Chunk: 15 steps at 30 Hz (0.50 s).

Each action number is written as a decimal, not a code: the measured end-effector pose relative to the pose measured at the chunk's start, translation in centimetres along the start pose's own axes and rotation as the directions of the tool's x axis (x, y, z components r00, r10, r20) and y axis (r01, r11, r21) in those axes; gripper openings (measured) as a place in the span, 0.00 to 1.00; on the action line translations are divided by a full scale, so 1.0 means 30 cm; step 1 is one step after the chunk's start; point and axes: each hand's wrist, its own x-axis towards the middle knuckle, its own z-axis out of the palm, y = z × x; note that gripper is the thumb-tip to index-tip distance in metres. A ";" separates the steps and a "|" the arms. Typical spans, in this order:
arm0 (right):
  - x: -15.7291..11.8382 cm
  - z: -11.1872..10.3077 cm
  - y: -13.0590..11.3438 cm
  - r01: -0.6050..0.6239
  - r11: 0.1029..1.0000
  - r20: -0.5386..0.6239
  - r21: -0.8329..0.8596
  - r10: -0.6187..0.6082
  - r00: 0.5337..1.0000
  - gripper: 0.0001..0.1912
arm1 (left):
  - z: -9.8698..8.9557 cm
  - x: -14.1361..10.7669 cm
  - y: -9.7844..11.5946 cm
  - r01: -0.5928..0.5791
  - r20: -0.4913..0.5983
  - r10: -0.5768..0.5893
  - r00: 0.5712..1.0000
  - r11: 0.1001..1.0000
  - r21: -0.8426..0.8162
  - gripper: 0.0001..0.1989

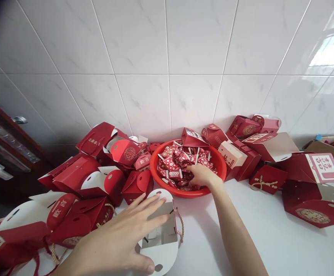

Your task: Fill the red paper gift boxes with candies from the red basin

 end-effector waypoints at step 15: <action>0.136 -0.008 -0.014 0.131 0.936 0.173 -0.327 -0.077 0.982 0.22 | -0.069 -0.022 -0.005 -0.122 -0.037 0.122 0.992 0.993 0.003 0.32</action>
